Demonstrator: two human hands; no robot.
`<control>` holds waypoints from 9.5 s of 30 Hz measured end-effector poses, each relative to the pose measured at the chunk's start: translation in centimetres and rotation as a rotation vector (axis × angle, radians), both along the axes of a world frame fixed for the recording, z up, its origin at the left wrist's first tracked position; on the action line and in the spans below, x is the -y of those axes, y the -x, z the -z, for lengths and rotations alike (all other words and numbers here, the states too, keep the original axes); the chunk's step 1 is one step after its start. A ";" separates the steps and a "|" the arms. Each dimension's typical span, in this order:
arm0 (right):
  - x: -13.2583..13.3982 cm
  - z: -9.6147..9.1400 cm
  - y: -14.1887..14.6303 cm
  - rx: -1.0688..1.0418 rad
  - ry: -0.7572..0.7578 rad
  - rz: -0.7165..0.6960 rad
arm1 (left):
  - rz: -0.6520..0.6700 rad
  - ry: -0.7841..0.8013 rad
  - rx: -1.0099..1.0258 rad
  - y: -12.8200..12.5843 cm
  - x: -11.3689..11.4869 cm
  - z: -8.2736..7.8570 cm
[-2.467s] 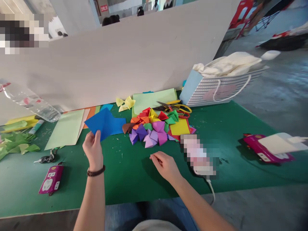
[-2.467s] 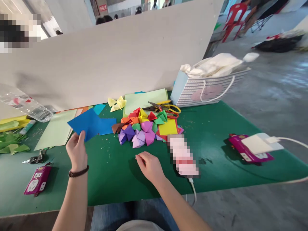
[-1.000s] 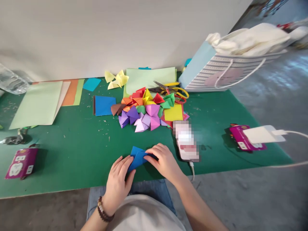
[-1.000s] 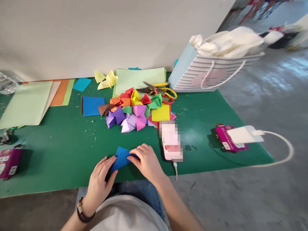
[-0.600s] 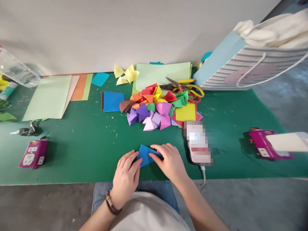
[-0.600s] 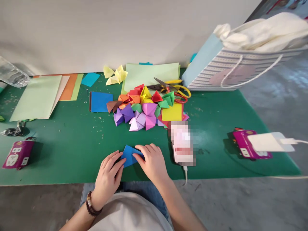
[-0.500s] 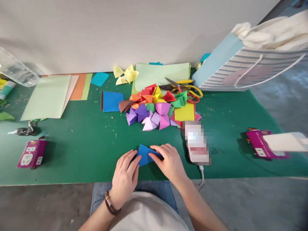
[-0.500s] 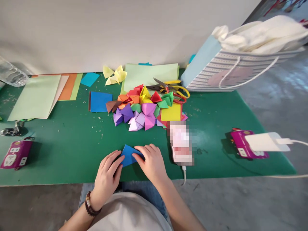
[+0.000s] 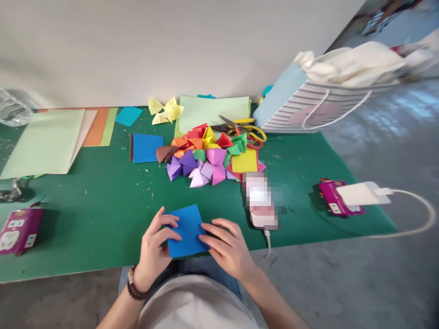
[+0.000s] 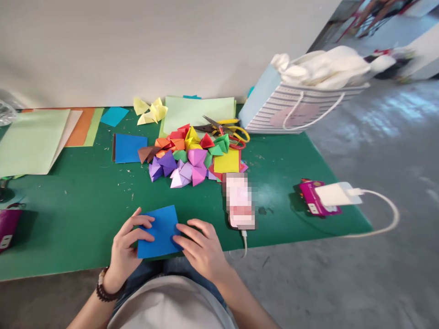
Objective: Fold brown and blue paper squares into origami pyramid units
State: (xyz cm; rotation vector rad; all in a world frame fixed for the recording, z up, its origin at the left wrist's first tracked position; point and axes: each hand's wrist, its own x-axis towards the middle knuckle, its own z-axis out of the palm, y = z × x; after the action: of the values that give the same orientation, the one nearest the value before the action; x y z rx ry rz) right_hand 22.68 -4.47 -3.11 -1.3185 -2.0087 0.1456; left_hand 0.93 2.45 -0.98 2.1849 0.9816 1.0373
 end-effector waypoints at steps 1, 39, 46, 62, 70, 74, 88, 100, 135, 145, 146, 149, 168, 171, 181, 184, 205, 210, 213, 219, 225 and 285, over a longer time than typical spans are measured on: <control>0.0 0.0 -0.2 0.022 -0.019 -0.013 | 0.030 0.021 0.004 0.2 -0.3 0.1; -5.2 -0.7 3.5 0.223 0.371 0.120 | -0.092 0.048 -0.434 2.5 4.0 1.5; -5.5 -1.3 3.7 0.245 0.426 0.139 | -0.062 0.014 -0.458 2.4 3.8 1.6; -5.6 -1.5 3.9 0.260 0.453 0.151 | -0.048 0.013 -0.440 2.4 3.5 1.6; -5.5 -1.5 4.0 0.252 0.486 0.169 | -0.058 -0.003 -0.438 2.4 3.6 1.6; -5.6 -1.5 4.0 0.258 0.494 0.172 | -0.018 0.003 -0.483 2.5 3.0 0.9; -5.8 -1.4 4.0 0.270 0.476 0.191 | 0.313 -0.045 -0.649 3.2 -1.5 -0.6; -2.6 -1.0 2.8 0.040 0.154 0.192 | 0.287 -0.054 -0.603 3.4 -1.8 0.0; -3.8 0.1 2.1 0.037 0.215 0.030 | -0.132 0.059 -0.672 0.6 2.8 0.6; -6.4 -2.6 1.8 0.267 0.262 -0.202 | -0.200 0.030 -0.679 -0.2 2.9 0.8; -6.6 -2.7 2.0 0.297 0.273 -0.221 | -0.205 0.030 -0.675 -0.2 3.0 0.8; -7.1 -2.9 2.3 0.363 0.302 -0.262 | -0.213 0.034 -0.670 -0.3 3.1 0.9; -6.7 -1.3 1.1 0.395 0.204 -0.430 | -0.224 0.046 -0.677 -0.5 3.2 0.5; -6.5 -1.2 0.7 0.413 0.172 -0.479 | -0.225 0.048 -0.683 -0.6 3.2 0.4; -6.1 -1.5 0.5 0.391 0.139 -0.531 | -0.223 0.056 -0.685 -0.6 3.3 0.4; -5.8 -1.6 0.7 0.390 0.132 -0.556 | -0.225 0.053 -0.689 -0.6 3.3 0.4; -0.4 -0.7 1.8 -0.314 0.454 0.025 | -0.256 0.071 -0.696 -0.9 3.9 0.1; 0.2 -0.4 3.3 -0.317 0.483 0.000 | -0.293 0.082 -0.726 0.1 5.0 -0.2; 0.1 -0.2 3.9 -0.280 0.465 0.004 | -0.310 0.091 -0.729 0.4 5.5 -0.1; -0.6 -0.4 4.6 -0.187 0.392 0.053 | -0.311 0.083 -0.714 0.4 5.7 0.1; -1.2 -0.5 4.8 -0.188 0.388 0.097 | -0.312 0.096 -0.684 0.5 5.6 0.2; -10.1 0.3 2.8 -0.035 0.253 0.109 | -0.273 0.109 -0.672 1.1 5.5 0.0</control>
State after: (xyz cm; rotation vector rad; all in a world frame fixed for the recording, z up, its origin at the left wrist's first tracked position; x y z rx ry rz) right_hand 19.93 5.66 -3.45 -1.5672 -1.9306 0.3793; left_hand -0.14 -3.10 -0.99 2.3917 1.6181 0.3173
